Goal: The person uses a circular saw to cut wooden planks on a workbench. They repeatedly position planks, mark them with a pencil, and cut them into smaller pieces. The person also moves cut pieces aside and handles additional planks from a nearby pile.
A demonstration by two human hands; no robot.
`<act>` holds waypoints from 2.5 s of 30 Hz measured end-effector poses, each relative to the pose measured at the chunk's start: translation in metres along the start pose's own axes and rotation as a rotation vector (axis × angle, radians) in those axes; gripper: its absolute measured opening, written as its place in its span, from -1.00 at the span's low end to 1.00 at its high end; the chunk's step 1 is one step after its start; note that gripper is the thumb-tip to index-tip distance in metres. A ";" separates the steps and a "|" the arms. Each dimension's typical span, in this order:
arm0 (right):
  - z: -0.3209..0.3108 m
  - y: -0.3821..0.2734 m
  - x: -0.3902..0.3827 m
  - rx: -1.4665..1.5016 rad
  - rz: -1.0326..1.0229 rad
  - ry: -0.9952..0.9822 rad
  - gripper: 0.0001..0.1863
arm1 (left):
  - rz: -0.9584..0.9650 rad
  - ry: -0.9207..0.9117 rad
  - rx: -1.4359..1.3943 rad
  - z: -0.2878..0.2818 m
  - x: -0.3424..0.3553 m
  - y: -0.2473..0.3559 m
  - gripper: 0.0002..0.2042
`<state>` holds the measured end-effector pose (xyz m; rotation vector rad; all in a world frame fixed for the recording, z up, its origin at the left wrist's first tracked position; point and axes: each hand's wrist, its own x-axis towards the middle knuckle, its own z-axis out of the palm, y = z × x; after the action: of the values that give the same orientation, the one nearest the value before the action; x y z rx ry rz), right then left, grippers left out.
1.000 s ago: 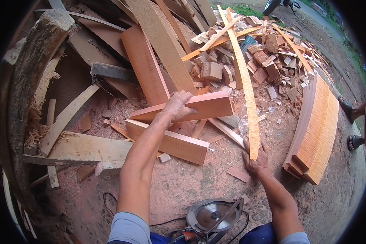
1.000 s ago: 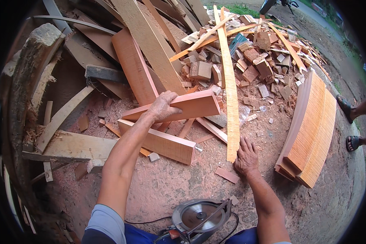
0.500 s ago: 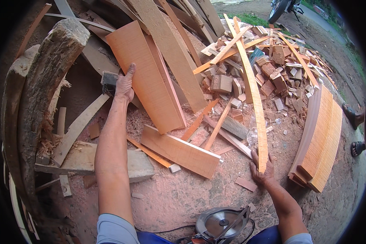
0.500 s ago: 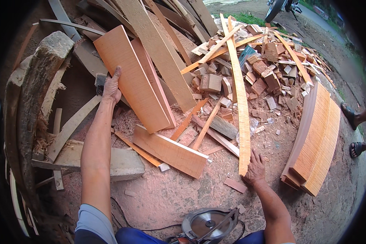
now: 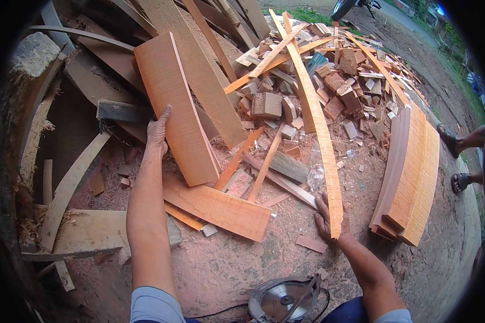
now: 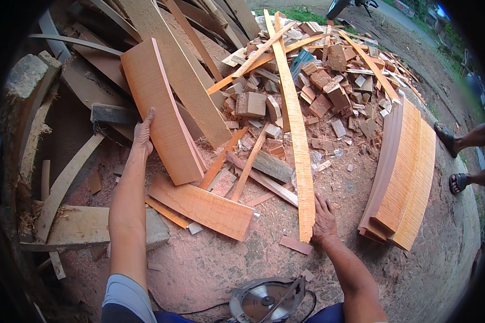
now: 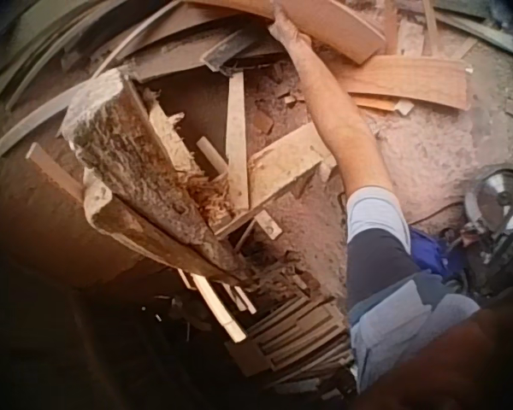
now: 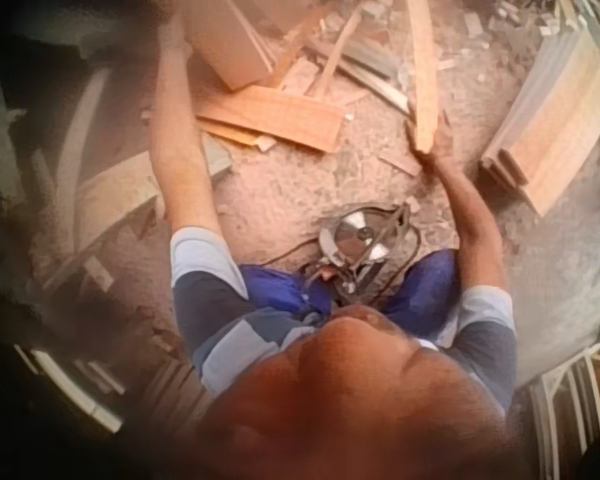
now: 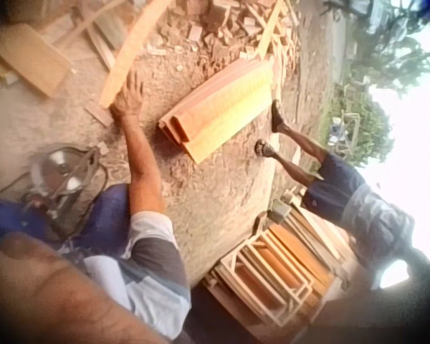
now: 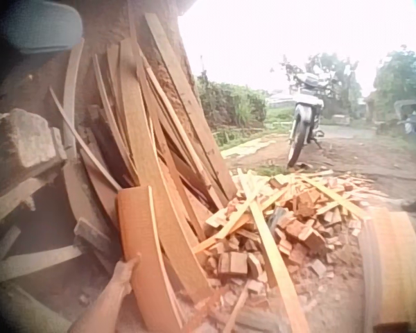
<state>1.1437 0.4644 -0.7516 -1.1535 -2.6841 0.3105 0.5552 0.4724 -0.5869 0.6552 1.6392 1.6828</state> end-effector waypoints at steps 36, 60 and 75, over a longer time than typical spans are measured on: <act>-0.240 -0.068 -0.137 1.470 -0.456 0.224 0.22 | 0.255 -0.726 -0.208 0.306 -0.422 0.167 -0.41; -0.216 0.280 -0.094 0.075 0.638 -0.029 -0.26 | 0.306 -1.325 0.996 0.220 -0.609 0.121 -0.27; -0.411 -0.118 -0.041 0.224 -0.200 -0.376 -0.36 | 0.820 -0.558 0.739 0.143 -0.593 0.100 -0.72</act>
<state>1.1998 0.4007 -0.3303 -0.8207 -2.9485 0.8431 1.0284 0.1146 -0.4128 2.1661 1.6221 1.1037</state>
